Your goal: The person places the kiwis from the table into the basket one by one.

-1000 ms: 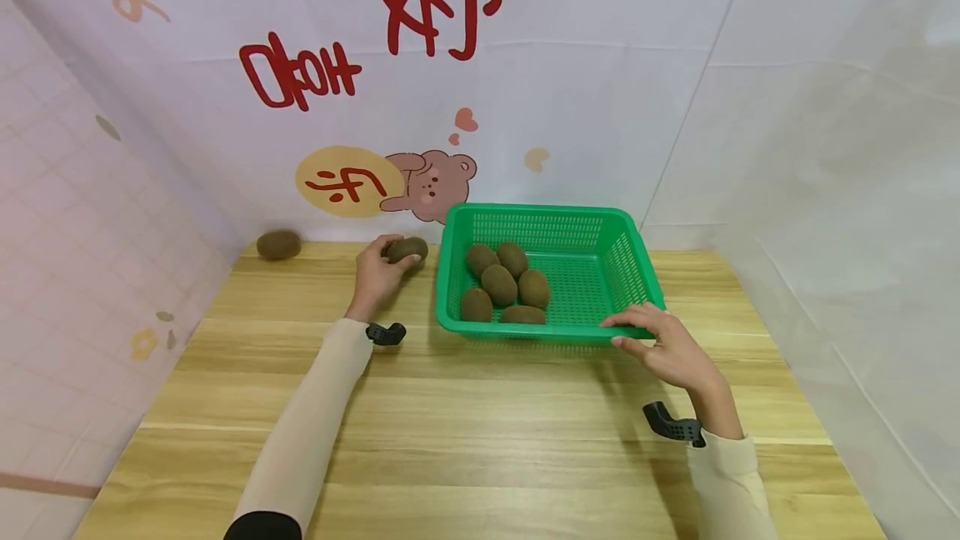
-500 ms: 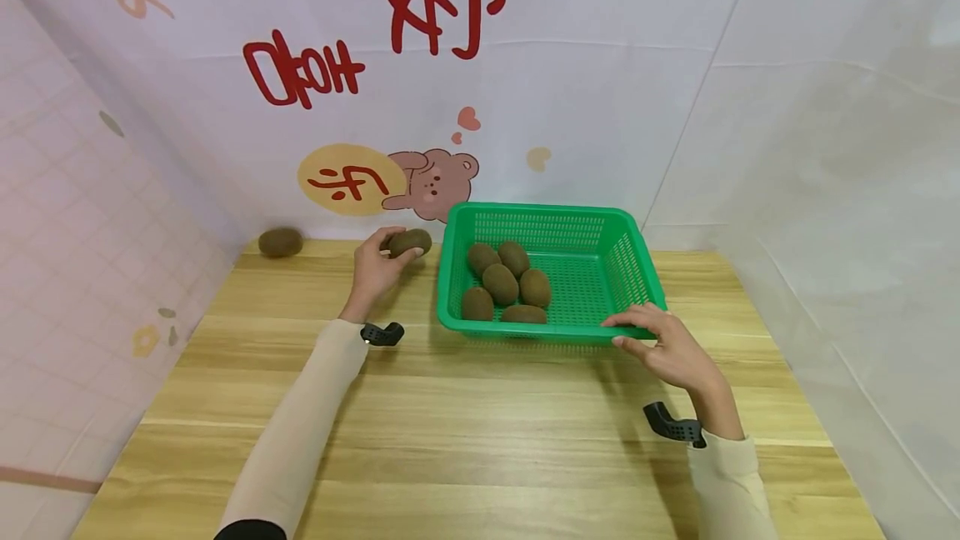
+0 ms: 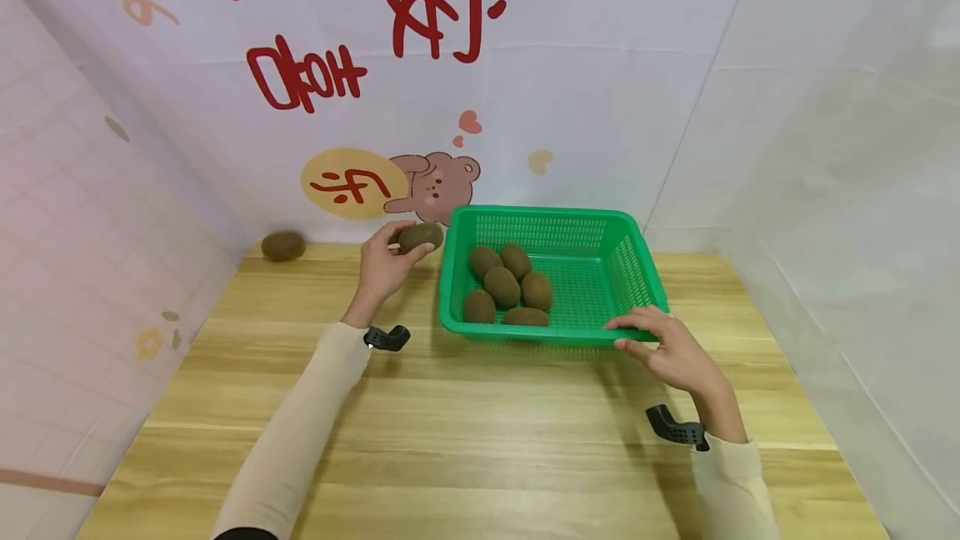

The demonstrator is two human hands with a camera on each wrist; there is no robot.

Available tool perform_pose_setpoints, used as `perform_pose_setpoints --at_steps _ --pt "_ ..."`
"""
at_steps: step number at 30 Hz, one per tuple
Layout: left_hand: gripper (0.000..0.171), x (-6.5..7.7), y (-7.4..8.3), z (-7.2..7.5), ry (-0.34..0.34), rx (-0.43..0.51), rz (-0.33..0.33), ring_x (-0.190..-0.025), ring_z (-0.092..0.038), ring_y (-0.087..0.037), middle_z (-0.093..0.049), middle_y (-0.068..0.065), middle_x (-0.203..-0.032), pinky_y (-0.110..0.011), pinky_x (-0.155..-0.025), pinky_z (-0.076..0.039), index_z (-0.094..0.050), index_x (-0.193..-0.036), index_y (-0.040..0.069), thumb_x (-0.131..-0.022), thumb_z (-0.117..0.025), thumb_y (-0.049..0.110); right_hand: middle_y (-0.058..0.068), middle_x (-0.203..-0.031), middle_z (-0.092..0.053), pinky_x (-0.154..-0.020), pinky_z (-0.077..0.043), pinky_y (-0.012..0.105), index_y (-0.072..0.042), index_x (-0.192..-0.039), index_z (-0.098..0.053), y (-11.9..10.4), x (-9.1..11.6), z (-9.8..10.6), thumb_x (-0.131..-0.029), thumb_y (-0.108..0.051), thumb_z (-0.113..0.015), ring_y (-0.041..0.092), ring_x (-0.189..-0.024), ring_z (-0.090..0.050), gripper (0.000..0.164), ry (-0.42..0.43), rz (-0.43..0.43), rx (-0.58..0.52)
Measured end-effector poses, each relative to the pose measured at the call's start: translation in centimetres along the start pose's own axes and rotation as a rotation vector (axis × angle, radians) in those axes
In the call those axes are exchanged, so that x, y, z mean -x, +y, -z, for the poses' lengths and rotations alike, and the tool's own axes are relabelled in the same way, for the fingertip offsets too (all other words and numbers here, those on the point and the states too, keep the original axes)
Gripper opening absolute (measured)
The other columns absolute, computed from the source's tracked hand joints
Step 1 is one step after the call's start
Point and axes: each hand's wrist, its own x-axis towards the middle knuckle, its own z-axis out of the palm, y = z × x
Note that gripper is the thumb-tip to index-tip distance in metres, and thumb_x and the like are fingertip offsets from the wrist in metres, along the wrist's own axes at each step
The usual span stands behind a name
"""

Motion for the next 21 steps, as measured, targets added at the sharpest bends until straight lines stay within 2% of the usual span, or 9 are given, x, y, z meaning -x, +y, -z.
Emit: perform_pose_setpoints --at_steps 2,6,9,13,21 --pt "0.054 0.0 0.5 0.0 0.002 0.0 -0.018 -0.116 -0.064 -0.03 -0.068 -0.016 -0.128 -0.048 -0.094 -0.058 -0.065 -0.134 0.005 -0.088 -0.084 0.026 0.003 -0.108 -0.07 -0.083 -0.048 0.038 -0.012 -0.116 -0.076 0.0 -0.1 0.0 -0.091 -0.006 -0.076 0.016 -0.099 -0.054 0.025 0.0 0.009 -0.003" --pt "0.052 0.1 1.8 -0.3 0.001 0.028 -0.051 -0.117 -0.064 -0.031 -0.065 -0.016 -0.135 -0.048 -0.095 -0.058 -0.066 -0.133 0.006 -0.088 -0.084 0.023 0.005 -0.11 -0.071 -0.086 -0.048 0.04 -0.013 -0.116 -0.076 0.1 -0.1 0.1 -0.091 -0.006 -0.076 0.012 -0.101 -0.054 0.025 0.004 0.007 0.004" --pt "0.051 0.2 2.6 -0.7 -0.015 0.041 -0.068 -0.117 -0.064 -0.03 -0.063 -0.016 -0.138 -0.048 -0.096 -0.058 -0.066 -0.133 0.006 -0.088 -0.083 0.024 0.003 -0.112 -0.071 -0.087 -0.047 0.037 -0.013 -0.116 -0.076 0.1 0.0 0.2 -0.092 -0.007 -0.076 0.007 -0.104 -0.053 0.025 0.009 0.0 0.009" --pt "0.052 0.4 3.7 -1.2 -0.044 0.045 -0.074 -0.116 -0.064 -0.027 -0.065 -0.011 -0.134 -0.046 -0.096 -0.058 -0.066 -0.134 0.009 -0.088 -0.083 0.027 -0.001 -0.113 -0.07 -0.088 -0.047 0.034 -0.012 -0.117 -0.076 0.2 0.1 0.2 -0.092 -0.007 -0.075 0.003 -0.106 -0.052 0.025 0.008 -0.002 0.014" --pt "0.051 0.7 5.7 -1.9 -0.082 0.083 -0.121 -0.113 -0.064 -0.024 -0.066 -0.009 -0.129 -0.049 -0.096 -0.057 -0.066 -0.134 0.013 -0.088 -0.083 0.027 0.0 -0.115 -0.07 -0.089 -0.048 0.038 -0.012 -0.118 -0.076 0.0 0.0 0.0 -0.092 -0.008 -0.075 0.002 -0.108 -0.051 0.026 -0.003 -0.012 0.016"
